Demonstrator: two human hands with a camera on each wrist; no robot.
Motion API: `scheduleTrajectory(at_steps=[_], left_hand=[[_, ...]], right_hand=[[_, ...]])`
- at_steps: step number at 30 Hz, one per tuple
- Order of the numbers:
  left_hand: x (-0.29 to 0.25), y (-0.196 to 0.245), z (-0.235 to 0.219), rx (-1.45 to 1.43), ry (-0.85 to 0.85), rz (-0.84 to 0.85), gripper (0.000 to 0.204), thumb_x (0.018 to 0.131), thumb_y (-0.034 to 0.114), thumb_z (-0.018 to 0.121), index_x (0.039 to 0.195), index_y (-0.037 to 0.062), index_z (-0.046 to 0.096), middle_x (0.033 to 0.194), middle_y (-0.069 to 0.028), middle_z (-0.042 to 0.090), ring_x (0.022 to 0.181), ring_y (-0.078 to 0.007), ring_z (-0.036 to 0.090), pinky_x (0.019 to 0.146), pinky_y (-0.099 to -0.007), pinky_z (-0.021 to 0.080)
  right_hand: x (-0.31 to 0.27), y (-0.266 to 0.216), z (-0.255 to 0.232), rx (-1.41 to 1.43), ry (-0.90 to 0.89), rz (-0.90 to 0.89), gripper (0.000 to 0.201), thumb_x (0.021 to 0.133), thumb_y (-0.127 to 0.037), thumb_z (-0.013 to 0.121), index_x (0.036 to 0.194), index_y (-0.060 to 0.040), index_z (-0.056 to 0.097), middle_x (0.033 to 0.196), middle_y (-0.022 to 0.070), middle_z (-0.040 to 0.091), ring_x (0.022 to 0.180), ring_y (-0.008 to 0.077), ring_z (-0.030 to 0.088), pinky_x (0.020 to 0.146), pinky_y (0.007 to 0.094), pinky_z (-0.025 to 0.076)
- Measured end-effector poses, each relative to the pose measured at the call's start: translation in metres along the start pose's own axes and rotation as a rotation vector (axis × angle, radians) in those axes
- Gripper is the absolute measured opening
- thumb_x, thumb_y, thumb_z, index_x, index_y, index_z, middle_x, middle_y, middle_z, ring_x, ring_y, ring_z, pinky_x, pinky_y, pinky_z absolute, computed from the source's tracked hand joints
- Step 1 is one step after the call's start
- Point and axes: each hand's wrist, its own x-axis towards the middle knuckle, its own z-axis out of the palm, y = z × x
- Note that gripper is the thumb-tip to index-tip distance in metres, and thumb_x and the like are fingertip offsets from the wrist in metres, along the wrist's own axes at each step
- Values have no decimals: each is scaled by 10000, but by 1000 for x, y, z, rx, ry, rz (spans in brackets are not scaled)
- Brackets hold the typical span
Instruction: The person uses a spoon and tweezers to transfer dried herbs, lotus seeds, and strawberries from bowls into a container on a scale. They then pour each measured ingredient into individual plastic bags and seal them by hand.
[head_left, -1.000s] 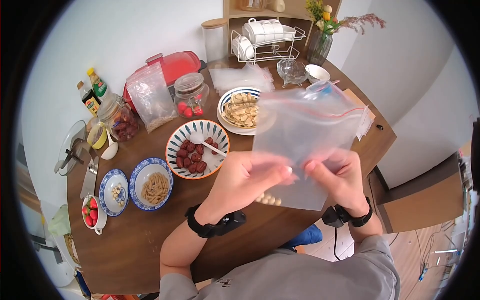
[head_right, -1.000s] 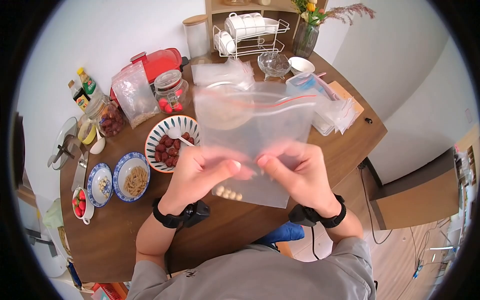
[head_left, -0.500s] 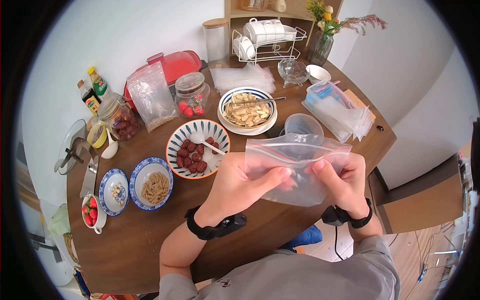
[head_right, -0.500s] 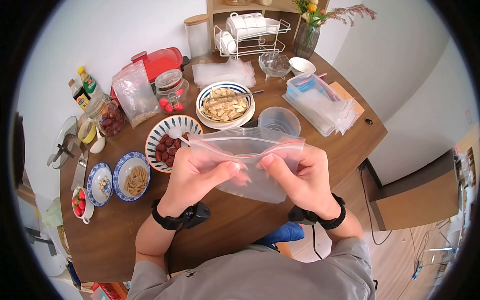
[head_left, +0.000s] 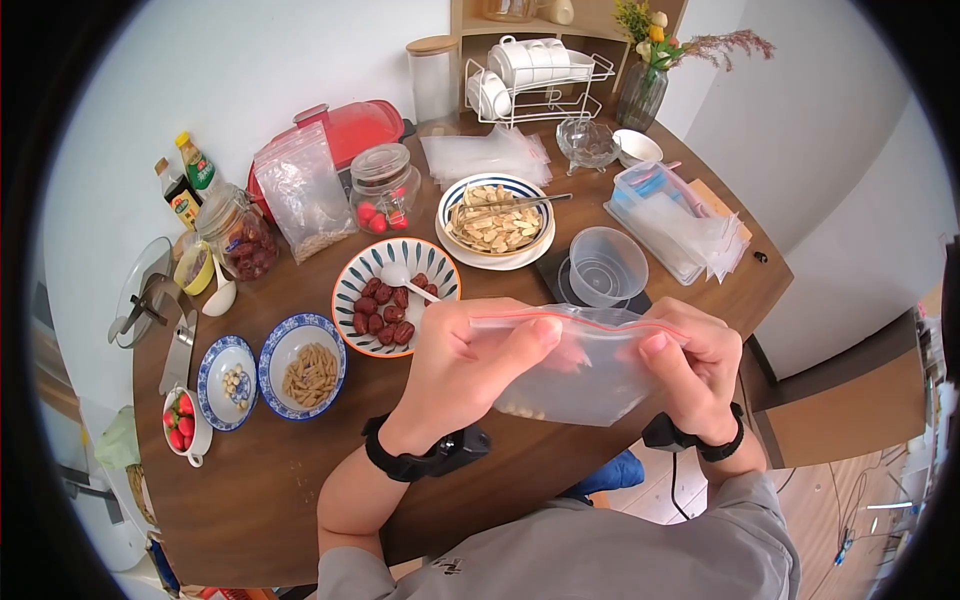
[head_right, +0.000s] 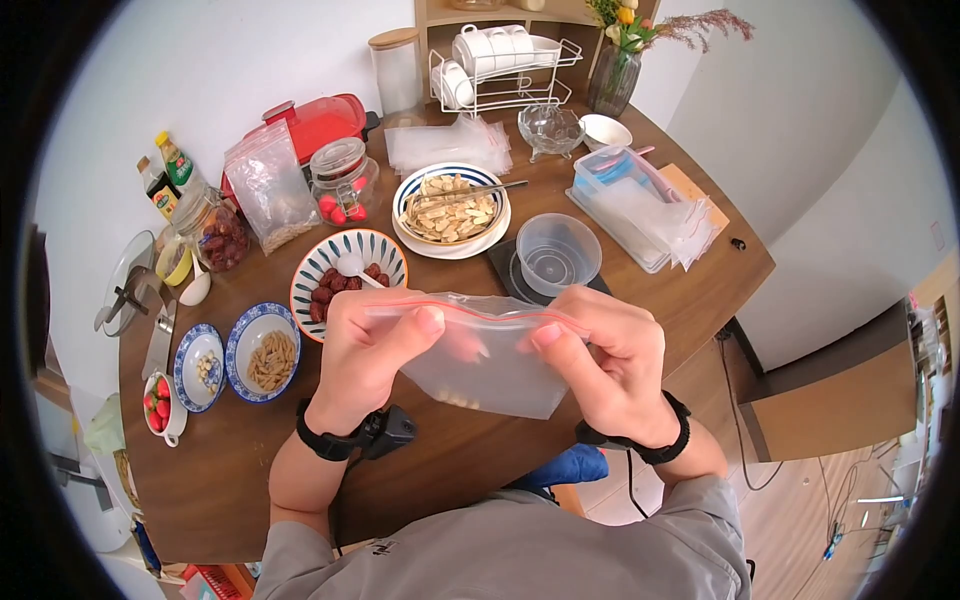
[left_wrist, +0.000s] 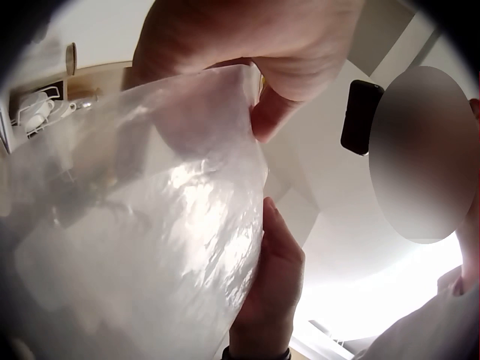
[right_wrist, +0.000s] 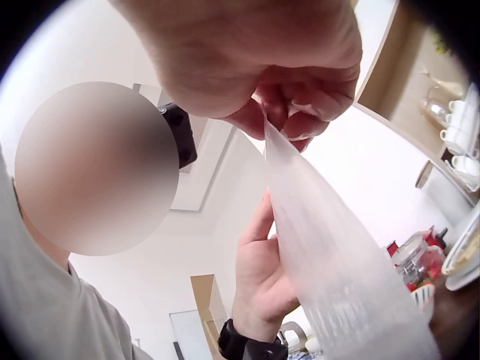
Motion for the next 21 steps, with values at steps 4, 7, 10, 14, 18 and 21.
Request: scheduleTrajectory(at_steps=[4,7,10,14,18,21], left_hand=[[-4,2,1,88,9,39,224,929,118,598,987,-75,697,806,-109,715,730,-133,663,690,-249,511],[-7,1,0,176,-5,107,162,915,88,616,945,-35,716,777,-84,714,694,-104,648,634,-234,495],[-7,-4,4,230,-43,173,141,903,82,628,920,-27,715,763,-80,711,657,-108,644,596,-236,485],[-5,4,-2,369,-84,270,126,885,69,640,924,-20,721,772,-97,705,631,-128,631,566,-244,465],[-9,5,-7,442,-111,331,102,867,38,646,910,-14,723,750,-96,684,611,-155,604,538,-273,435],[-8,-1,-3,458,-100,429,71,848,7,650,872,-2,716,672,-89,631,579,-196,572,519,-301,407]], right_hand=[[1,-3,-3,6,-36,-14,142,881,-68,610,798,12,693,690,62,606,607,122,527,542,263,386],[9,-6,-1,2,-99,4,75,851,-33,637,808,5,686,709,63,612,612,122,533,544,259,393],[10,-8,-2,-12,-139,9,17,812,14,668,805,-1,667,724,63,613,614,127,539,544,255,397],[11,-18,-2,-124,-145,-74,73,780,58,679,771,2,633,718,62,606,609,140,542,536,255,395],[7,-16,-6,-123,-137,-122,82,761,67,673,752,10,614,703,66,593,595,156,535,527,262,388],[11,-26,-7,-185,-201,2,96,747,57,678,732,2,601,694,72,588,588,167,535,524,271,392]])
